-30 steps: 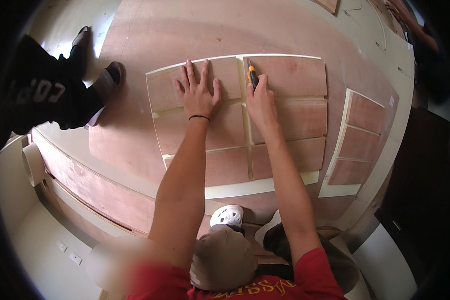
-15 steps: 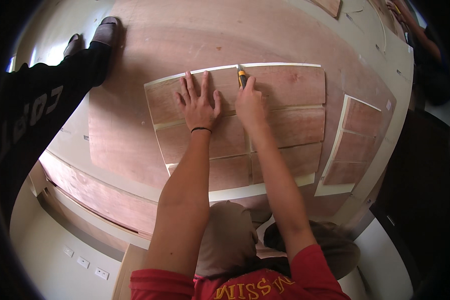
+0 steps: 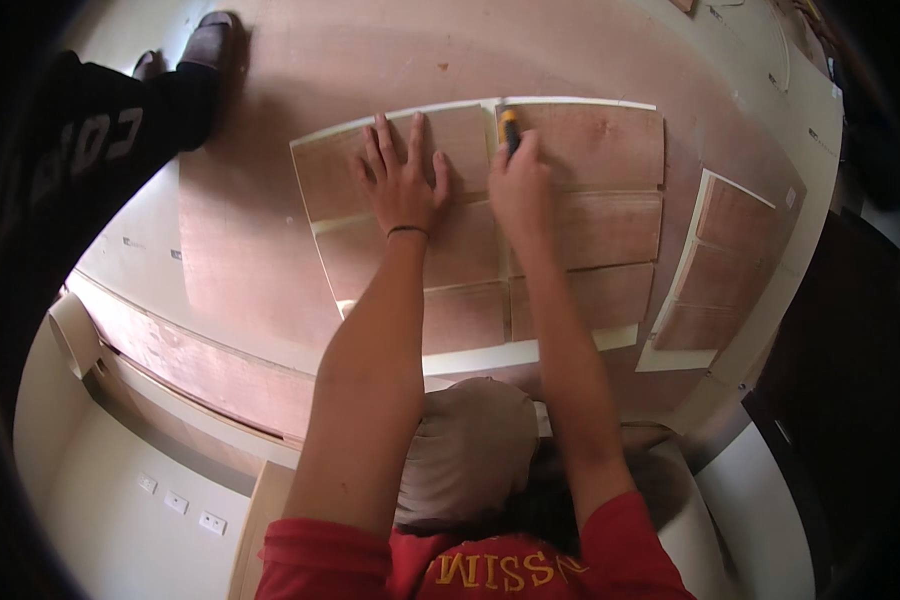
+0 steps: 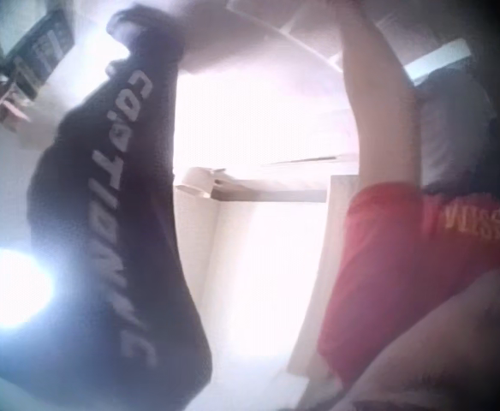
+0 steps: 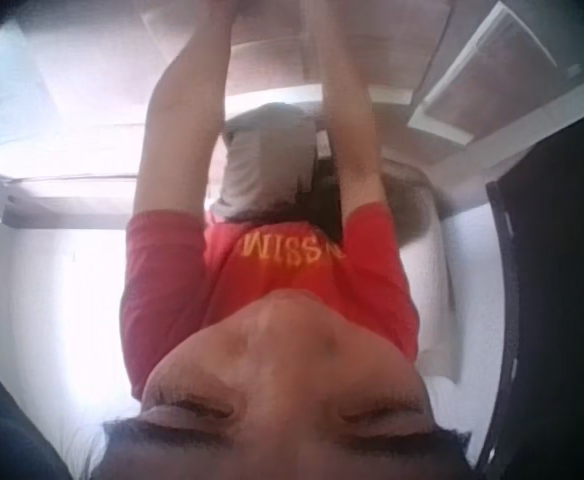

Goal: The person uses a utility knife to cut along white tape lines on a large wooden panel laid on the floor. The person scores the panel repeatedly along the taped lines to separate sections.

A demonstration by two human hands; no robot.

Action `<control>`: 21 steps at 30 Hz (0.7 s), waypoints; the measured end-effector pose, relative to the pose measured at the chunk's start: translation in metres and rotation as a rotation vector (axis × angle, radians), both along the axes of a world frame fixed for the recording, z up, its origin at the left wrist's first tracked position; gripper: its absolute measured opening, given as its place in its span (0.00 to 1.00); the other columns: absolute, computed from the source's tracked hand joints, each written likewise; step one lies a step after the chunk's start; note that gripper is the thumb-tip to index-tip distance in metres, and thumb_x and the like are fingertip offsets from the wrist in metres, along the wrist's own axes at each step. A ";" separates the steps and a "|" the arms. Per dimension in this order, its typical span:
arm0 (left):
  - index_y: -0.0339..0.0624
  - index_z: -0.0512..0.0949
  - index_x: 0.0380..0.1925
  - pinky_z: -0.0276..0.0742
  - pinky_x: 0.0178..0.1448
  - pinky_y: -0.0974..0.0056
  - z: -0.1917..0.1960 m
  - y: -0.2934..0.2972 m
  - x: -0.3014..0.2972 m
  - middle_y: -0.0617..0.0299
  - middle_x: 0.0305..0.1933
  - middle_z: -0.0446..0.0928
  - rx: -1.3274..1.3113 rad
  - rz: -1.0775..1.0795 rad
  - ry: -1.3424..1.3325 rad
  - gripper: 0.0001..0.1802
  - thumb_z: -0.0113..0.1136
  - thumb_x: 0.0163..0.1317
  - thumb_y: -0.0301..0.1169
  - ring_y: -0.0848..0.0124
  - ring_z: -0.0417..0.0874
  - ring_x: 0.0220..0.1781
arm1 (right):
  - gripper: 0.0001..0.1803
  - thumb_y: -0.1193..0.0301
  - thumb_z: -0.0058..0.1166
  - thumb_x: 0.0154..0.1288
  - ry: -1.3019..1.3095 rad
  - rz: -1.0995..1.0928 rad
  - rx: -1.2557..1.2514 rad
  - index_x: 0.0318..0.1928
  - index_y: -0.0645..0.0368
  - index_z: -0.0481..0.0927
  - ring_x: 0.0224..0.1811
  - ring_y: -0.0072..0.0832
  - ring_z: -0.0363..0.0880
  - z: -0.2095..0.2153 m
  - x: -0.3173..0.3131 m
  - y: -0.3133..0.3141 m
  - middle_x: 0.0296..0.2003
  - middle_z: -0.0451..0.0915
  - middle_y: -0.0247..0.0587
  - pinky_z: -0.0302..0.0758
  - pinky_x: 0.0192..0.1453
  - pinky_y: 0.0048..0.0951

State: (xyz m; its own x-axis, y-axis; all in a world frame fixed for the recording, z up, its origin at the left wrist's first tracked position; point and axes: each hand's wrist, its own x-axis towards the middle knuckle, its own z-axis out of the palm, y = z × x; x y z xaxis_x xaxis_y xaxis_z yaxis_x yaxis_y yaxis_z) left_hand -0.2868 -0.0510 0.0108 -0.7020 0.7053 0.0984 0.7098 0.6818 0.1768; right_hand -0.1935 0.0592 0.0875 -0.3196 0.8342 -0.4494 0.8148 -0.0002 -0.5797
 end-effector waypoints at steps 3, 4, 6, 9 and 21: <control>0.70 0.63 0.74 0.45 0.78 0.37 0.003 0.006 0.003 0.49 0.80 0.54 0.017 0.003 -0.007 0.32 0.49 0.68 0.50 0.50 0.51 0.81 | 0.15 0.64 0.47 0.74 0.092 -0.055 0.000 0.53 0.61 0.67 0.38 0.65 0.81 -0.014 0.035 0.029 0.34 0.82 0.68 0.75 0.41 0.61; 0.70 0.63 0.74 0.45 0.78 0.37 0.001 0.004 0.001 0.49 0.80 0.54 0.025 0.004 0.006 0.32 0.49 0.68 0.50 0.50 0.51 0.81 | 0.16 0.64 0.47 0.74 0.104 -0.046 -0.016 0.53 0.61 0.67 0.39 0.65 0.80 -0.016 0.040 0.037 0.35 0.82 0.68 0.75 0.42 0.61; 0.71 0.63 0.74 0.46 0.77 0.39 -0.001 0.002 0.000 0.50 0.80 0.54 0.012 0.009 0.035 0.32 0.48 0.69 0.50 0.51 0.52 0.81 | 0.16 0.63 0.47 0.73 0.126 -0.025 -0.043 0.52 0.62 0.68 0.41 0.66 0.80 -0.023 0.047 0.055 0.37 0.81 0.68 0.74 0.44 0.60; 0.71 0.64 0.73 0.45 0.78 0.36 0.000 0.008 0.001 0.50 0.80 0.53 0.065 -0.004 0.003 0.32 0.48 0.68 0.50 0.49 0.51 0.81 | 0.14 0.62 0.47 0.76 0.154 -0.013 0.201 0.48 0.61 0.66 0.19 0.29 0.81 -0.049 0.049 0.076 0.23 0.81 0.42 0.77 0.25 0.33; 0.73 0.63 0.73 0.41 0.79 0.36 -0.009 0.006 0.001 0.52 0.81 0.52 0.096 -0.014 -0.013 0.31 0.48 0.69 0.51 0.50 0.49 0.82 | 0.16 0.62 0.51 0.75 0.318 -0.062 0.058 0.50 0.63 0.68 0.19 0.27 0.79 -0.051 0.067 0.041 0.23 0.77 0.38 0.75 0.25 0.32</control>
